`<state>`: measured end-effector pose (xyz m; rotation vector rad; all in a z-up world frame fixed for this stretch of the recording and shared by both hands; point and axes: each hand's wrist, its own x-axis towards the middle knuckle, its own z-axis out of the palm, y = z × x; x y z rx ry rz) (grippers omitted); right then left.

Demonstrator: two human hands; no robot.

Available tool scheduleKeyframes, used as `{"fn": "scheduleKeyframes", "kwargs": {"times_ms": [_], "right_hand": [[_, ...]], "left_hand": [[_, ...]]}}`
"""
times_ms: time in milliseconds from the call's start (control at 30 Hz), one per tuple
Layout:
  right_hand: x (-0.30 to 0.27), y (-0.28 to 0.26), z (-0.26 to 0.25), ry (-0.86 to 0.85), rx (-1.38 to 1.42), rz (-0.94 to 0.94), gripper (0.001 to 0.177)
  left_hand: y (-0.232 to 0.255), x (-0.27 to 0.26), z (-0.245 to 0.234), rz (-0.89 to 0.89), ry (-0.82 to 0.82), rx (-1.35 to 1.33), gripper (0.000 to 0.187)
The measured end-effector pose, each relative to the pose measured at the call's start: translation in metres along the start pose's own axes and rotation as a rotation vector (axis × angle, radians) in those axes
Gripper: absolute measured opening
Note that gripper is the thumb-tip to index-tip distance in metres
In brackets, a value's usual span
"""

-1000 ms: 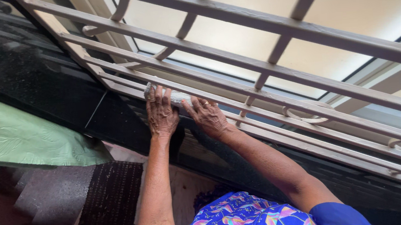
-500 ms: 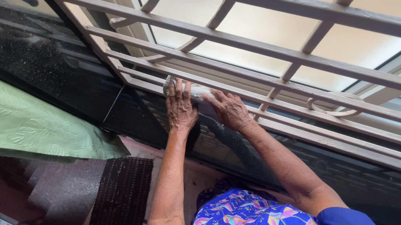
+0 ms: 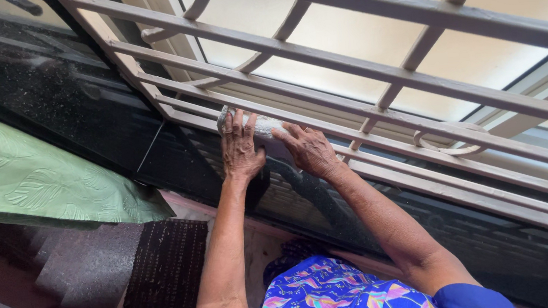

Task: The person cleans the window sill by wiping it down with a cloth.

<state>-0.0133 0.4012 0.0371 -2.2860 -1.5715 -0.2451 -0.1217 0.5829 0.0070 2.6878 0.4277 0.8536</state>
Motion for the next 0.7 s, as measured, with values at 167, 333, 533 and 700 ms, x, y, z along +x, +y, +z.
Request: {"fn": "scheduleKeyframes", "kwargs": {"times_ms": [167,333,533,700], "right_hand": [[0.002,0.003,0.000,-0.019,0.036,-0.004,0.048],[0.005,0.005,-0.001,-0.042,0.062,0.003,0.043],[0.005,0.006,-0.007,-0.022,0.072,-0.048,0.049],[0.003,0.006,-0.009,-0.063,0.034,-0.074,0.067]], "left_hand": [[-0.009,-0.016,0.010,-0.171,0.199,-0.396,0.074],[-0.014,-0.018,0.028,-0.707,0.352,-0.686,0.074],[-0.019,-0.016,0.055,-0.723,0.233,-1.247,0.068],[-0.025,-0.023,0.081,-0.801,0.272,-1.381,0.049]]}}
